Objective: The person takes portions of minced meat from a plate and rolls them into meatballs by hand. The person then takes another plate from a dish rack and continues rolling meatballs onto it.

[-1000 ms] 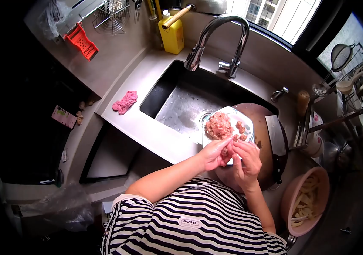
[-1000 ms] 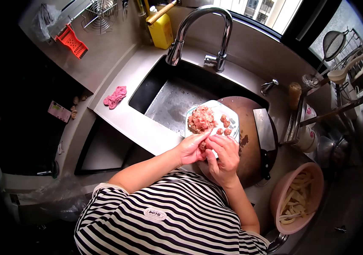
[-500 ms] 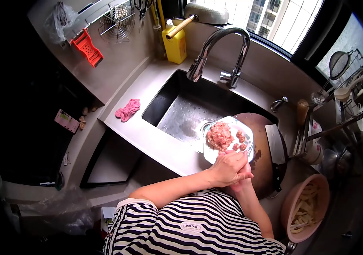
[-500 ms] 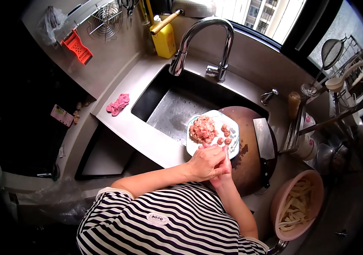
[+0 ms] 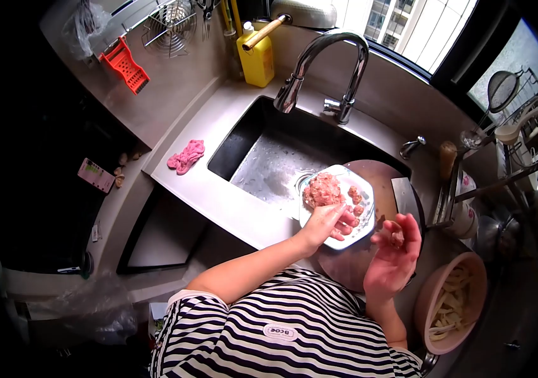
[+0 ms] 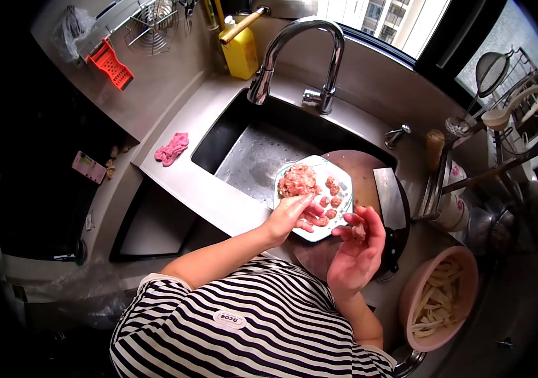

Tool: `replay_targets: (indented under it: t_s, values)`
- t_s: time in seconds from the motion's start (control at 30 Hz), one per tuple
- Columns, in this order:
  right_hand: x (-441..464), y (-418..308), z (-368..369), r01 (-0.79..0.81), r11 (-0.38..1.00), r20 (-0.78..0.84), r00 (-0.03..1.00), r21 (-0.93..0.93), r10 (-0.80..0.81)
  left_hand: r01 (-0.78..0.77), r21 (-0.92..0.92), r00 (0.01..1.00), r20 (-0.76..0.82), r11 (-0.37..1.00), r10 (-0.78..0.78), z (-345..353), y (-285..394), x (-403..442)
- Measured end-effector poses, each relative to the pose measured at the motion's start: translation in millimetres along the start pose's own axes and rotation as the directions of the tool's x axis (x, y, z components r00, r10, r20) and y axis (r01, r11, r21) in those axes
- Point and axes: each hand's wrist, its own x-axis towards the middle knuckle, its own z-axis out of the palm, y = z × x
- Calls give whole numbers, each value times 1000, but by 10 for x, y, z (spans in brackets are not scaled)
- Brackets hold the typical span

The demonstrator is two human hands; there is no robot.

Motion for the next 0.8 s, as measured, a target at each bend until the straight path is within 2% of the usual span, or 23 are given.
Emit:
replay_targets:
  t_s: [0.03,0.07,0.1,0.13,0.17,0.23,0.3,0.33,0.37,0.4,0.43,0.47,0.5,0.53,0.57,0.6,0.63,0.7,0.8]
  values:
    - [-22,40,10,211,963,18,977,-168,-211,108,-115,994,30,987,-106,0,-12,-6]
    - [-62,144,-8,370,871,119,929,-323,-350,217,-226,976,72,950,-206,9,-24,-13]
    - [-100,267,-40,517,728,241,855,-449,-459,260,-332,965,99,907,-241,28,-31,-14]
    - [-103,346,-52,587,598,447,808,-546,-384,302,-433,953,131,849,-272,52,-39,-14]
    - [-68,318,-58,627,398,644,757,-670,-109,339,-527,940,165,779,-298,73,-47,-14]
    - [-119,448,-36,560,492,610,789,-667,-72,353,-604,928,130,714,-349,1,-127,27]
    - [-94,402,-66,564,498,566,808,-659,-165,308,-628,936,65,714,-346,-87,-130,54]
    - [-67,409,-80,513,538,503,845,-669,-180,280,-443,958,74,852,-276,-93,-11,-46]
    - [-47,422,-92,463,577,438,878,-673,-193,241,-425,969,61,872,-238,-66,35,-61]
    - [-32,449,-106,347,660,354,926,-666,-130,201,-407,979,50,891,-198,-44,66,-67]
    - [-53,498,-122,66,852,192,981,-519,40,160,-390,987,39,907,-158,-35,79,-70]
    - [-77,565,-146,-216,931,74,966,-294,247,120,-352,988,137,928,-76,-80,95,-73]
    - [-87,624,-166,-461,887,17,887,-25,462,-31,-212,998,44,977,41,0,69,-68]
    - [-81,663,-203,-612,769,57,788,186,613,-172,-57,985,-30,983,171,148,7,-63]
    - [-63,684,-230,-718,586,133,668,376,733,-298,107,948,-83,948,307,231,-22,-54]
    - [-65,714,-208,-727,519,144,633,449,761,-537,669,793,193,514,578,121,26,-95]
    - [-68,744,-178,-728,447,159,596,520,787,-541,817,737,345,201,581,160,43,-96]
    - [-127,900,-272,-708,376,205,588,598,782,-473,877,826,409,81,388,231,121,-174]
    - [-103,971,-419,-730,361,264,588,581,765,-641,763,623,456,80,636,173,95,-92]
